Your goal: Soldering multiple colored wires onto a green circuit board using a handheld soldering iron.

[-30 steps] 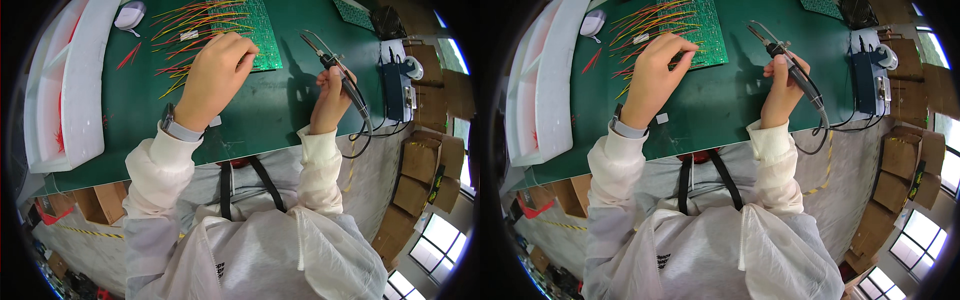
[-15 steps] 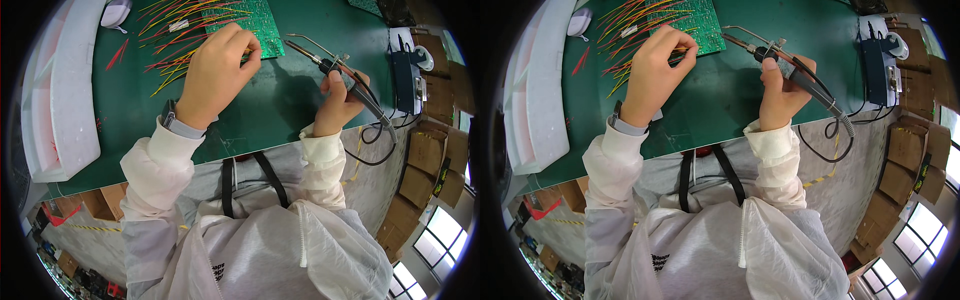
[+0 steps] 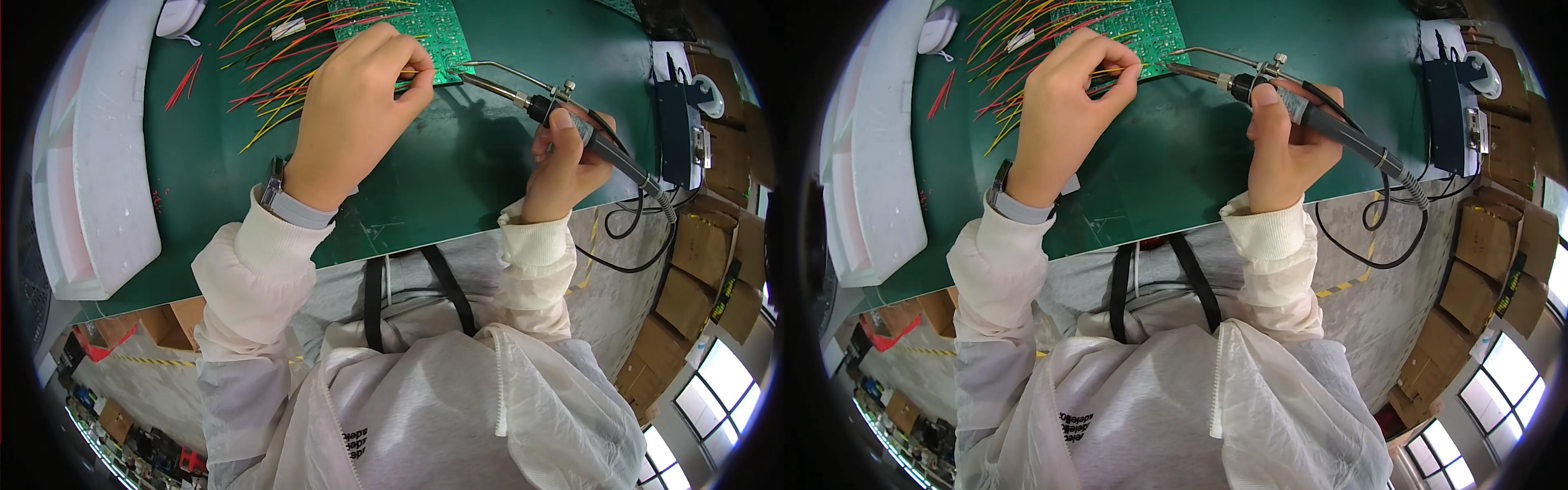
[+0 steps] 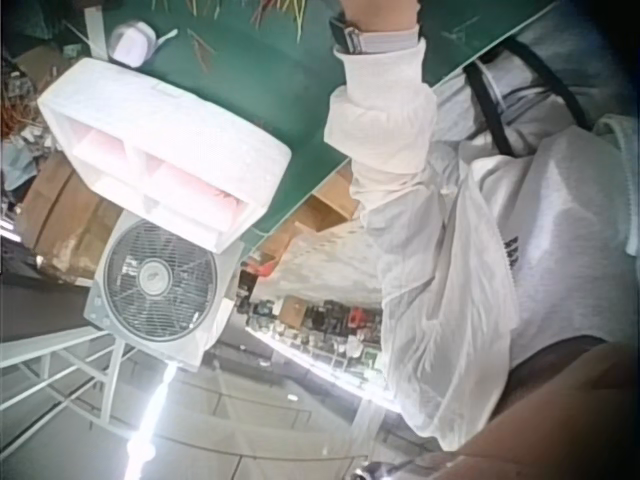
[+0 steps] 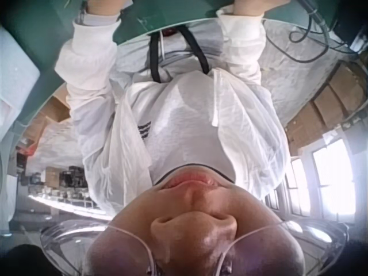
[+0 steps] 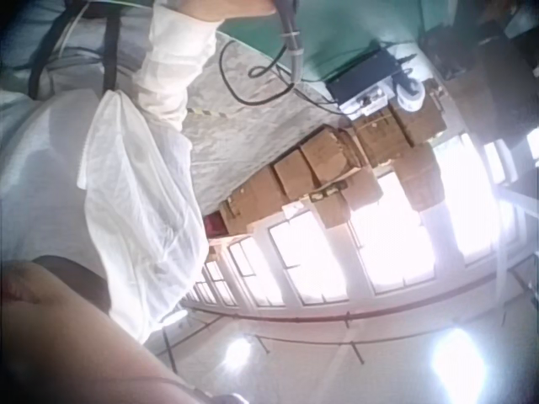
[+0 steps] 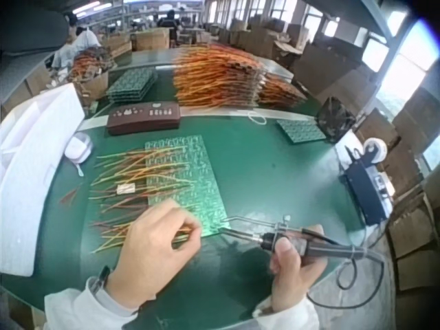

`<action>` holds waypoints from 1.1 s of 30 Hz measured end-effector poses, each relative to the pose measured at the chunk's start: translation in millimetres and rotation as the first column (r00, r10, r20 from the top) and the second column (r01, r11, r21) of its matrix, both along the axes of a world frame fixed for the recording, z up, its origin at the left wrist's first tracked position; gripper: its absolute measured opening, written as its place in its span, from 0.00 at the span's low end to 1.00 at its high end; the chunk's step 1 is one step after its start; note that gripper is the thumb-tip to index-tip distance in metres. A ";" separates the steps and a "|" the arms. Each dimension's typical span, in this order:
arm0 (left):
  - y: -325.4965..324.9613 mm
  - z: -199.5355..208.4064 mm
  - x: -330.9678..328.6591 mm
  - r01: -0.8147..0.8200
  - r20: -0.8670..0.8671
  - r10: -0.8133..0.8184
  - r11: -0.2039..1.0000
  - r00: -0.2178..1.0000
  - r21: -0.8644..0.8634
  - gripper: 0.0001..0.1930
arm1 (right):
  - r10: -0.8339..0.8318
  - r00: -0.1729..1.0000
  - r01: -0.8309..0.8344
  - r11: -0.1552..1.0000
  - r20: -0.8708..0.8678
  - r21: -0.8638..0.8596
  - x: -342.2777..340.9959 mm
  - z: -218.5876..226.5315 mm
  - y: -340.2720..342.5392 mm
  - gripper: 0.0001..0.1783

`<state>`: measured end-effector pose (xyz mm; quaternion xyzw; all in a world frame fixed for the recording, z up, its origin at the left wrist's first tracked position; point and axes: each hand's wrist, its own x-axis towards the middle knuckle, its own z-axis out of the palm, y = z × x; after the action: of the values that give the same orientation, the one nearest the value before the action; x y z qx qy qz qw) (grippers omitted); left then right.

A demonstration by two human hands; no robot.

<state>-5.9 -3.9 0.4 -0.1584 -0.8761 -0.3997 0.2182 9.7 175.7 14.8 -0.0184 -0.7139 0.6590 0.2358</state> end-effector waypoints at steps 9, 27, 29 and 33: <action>1.1 -0.5 -0.8 0.002 0.002 -0.002 1.000 1.000 0.024 0.06 | 0.016 0.999 -0.017 0.999 0.030 0.048 -0.9 0.6 -0.5 0.06; 6.8 16.3 1.8 0.026 0.038 -0.027 0.999 0.999 0.045 0.06 | 0.028 0.999 -0.029 0.999 0.028 0.026 -1.6 1.4 0.2 0.06; 7.4 16.4 2.1 0.019 0.042 -0.020 0.999 0.999 0.040 0.06 | 0.031 0.999 -0.031 0.999 0.027 0.031 -1.9 0.5 1.4 0.06; 7.0 16.1 2.0 0.016 0.038 -0.017 0.999 0.999 0.035 0.05 | 0.039 0.999 -0.039 0.999 0.030 0.027 -1.7 0.2 0.9 0.06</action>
<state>-3.9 3.1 16.5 -0.1539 -0.8716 -0.4198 0.2009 8.0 176.6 15.0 -0.0109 -0.7265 0.6534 0.2127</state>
